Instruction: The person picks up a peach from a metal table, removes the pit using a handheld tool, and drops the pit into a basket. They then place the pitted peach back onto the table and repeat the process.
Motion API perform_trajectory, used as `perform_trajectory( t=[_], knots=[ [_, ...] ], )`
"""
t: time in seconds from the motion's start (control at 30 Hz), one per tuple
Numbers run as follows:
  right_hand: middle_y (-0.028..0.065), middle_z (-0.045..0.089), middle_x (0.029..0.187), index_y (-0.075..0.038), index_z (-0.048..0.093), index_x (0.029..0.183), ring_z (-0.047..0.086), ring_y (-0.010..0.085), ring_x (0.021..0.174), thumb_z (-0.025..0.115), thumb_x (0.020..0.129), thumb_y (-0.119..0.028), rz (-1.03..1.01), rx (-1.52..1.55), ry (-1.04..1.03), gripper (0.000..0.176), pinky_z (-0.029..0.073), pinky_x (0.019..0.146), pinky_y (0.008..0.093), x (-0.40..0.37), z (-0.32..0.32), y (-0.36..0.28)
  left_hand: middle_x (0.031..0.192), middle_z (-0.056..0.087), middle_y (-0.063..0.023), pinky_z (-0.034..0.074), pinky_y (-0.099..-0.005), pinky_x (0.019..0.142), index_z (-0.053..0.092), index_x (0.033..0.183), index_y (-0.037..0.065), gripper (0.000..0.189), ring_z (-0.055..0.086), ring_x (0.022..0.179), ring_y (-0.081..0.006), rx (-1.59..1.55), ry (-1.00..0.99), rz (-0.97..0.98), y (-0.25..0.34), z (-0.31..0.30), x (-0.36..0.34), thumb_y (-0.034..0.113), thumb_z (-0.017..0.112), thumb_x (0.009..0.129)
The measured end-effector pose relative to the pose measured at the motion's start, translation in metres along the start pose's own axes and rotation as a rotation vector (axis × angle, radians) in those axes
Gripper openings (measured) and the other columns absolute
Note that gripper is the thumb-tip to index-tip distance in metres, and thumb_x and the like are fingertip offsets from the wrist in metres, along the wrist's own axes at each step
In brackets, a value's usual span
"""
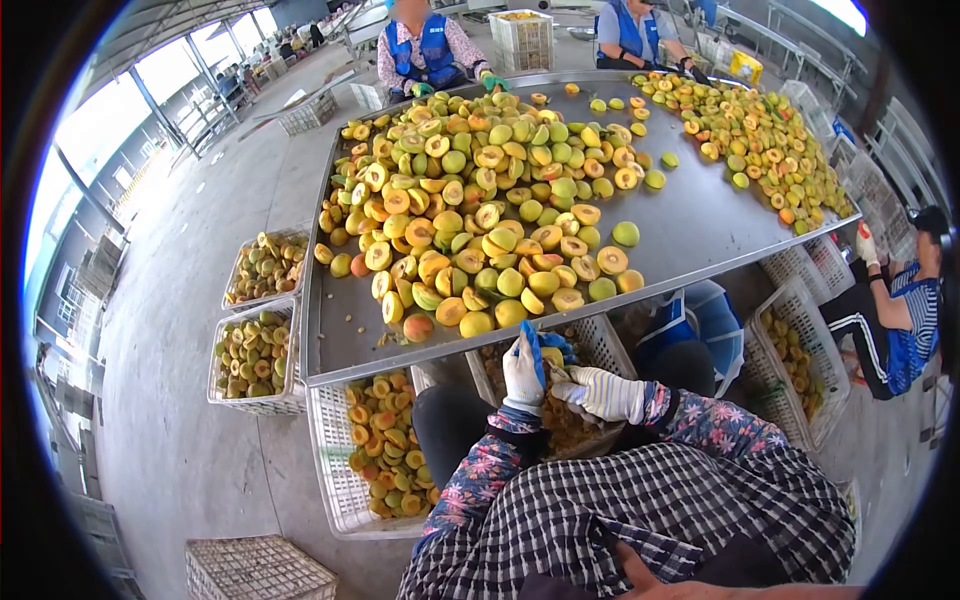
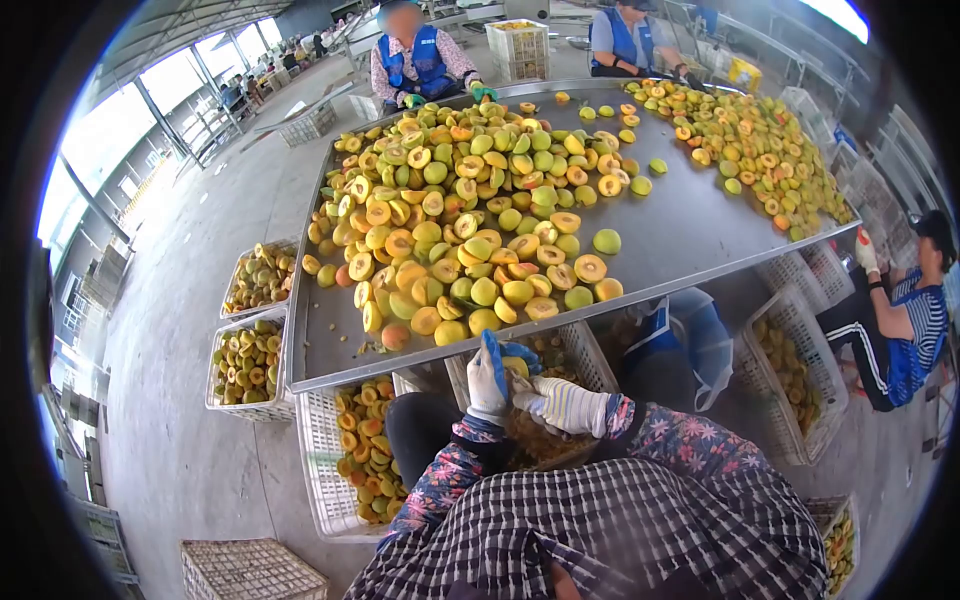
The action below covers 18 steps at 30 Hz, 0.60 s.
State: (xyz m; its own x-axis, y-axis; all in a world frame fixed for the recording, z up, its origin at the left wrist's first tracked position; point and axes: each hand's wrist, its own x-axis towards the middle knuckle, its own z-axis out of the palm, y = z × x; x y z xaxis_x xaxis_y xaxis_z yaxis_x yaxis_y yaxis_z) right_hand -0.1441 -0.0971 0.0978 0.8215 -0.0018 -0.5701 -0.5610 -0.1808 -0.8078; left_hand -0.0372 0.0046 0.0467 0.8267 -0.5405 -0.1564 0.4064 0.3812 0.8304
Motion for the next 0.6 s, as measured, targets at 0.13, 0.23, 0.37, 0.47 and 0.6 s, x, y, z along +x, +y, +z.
perform_trajectory(
  t=[0.13,0.23,0.37,0.47,0.6],
  knots=[
    [0.0099,0.066,0.109,-0.004,0.055,0.122,0.062,0.0211,0.1,0.055,0.1,-0.026,-0.554,-0.392,0.212,0.031,0.049,0.085,0.0282,0.045,0.002,0.07,0.077,0.068,-0.0139,0.056,-0.0329,0.065,0.065,0.087,-0.007,0.056,0.066,0.067,-0.022,-0.008,-0.021,-0.041,-0.007,-0.004,0.008,0.043,0.046,0.103],
    [0.0099,0.066,0.112,-0.002,0.055,0.122,0.062,0.0202,0.104,0.054,0.1,-0.022,-0.511,-0.037,0.141,0.03,0.048,0.089,0.0292,0.04,0.01,0.069,0.078,0.068,-0.0137,0.055,-0.0329,0.067,0.065,0.087,-0.006,0.055,0.066,0.067,-0.0221,0.028,-0.105,-0.159,-0.013,-0.014,0.013,0.044,0.047,0.102],
    [0.0069,0.066,0.108,-0.001,0.055,0.122,0.063,0.0189,0.098,0.053,0.1,-0.017,0.001,-0.057,0.039,0.027,0.051,0.085,0.0324,-0.011,0.003,-0.005,0.08,0.068,-0.0128,0.055,-0.0331,0.07,0.066,0.091,-0.006,0.058,0.067,0.073,-0.0228,0.015,-0.212,-0.182,0.001,-0.011,0.008,0.049,0.047,0.101],
    [0.0258,0.065,0.09,0.001,0.055,0.11,0.063,0.0431,0.087,0.06,0.094,-0.028,-0.609,-0.581,0.227,0.034,0.051,0.074,0.0458,0.006,-0.021,0.018,0.089,0.07,-0.0114,0.053,-0.0327,0.084,0.066,0.1,-0.004,0.064,0.068,0.081,-0.0222,-0.011,-0.339,-0.068,0.003,-0.017,0.013,0.05,0.032,0.104],
    [0.0255,0.066,0.096,0.002,0.056,0.109,0.063,0.0419,0.093,0.06,0.095,-0.027,-0.411,-0.684,0.216,0.033,0.05,0.077,0.0443,0.002,-0.017,0.003,0.091,0.071,-0.012,0.054,-0.0328,0.083,0.066,0.093,-0.005,0.063,0.068,0.079,-0.0203,0.063,-0.215,-0.036,-0.009,-0.02,0.019,0.047,0.033,0.105]
  ],
)
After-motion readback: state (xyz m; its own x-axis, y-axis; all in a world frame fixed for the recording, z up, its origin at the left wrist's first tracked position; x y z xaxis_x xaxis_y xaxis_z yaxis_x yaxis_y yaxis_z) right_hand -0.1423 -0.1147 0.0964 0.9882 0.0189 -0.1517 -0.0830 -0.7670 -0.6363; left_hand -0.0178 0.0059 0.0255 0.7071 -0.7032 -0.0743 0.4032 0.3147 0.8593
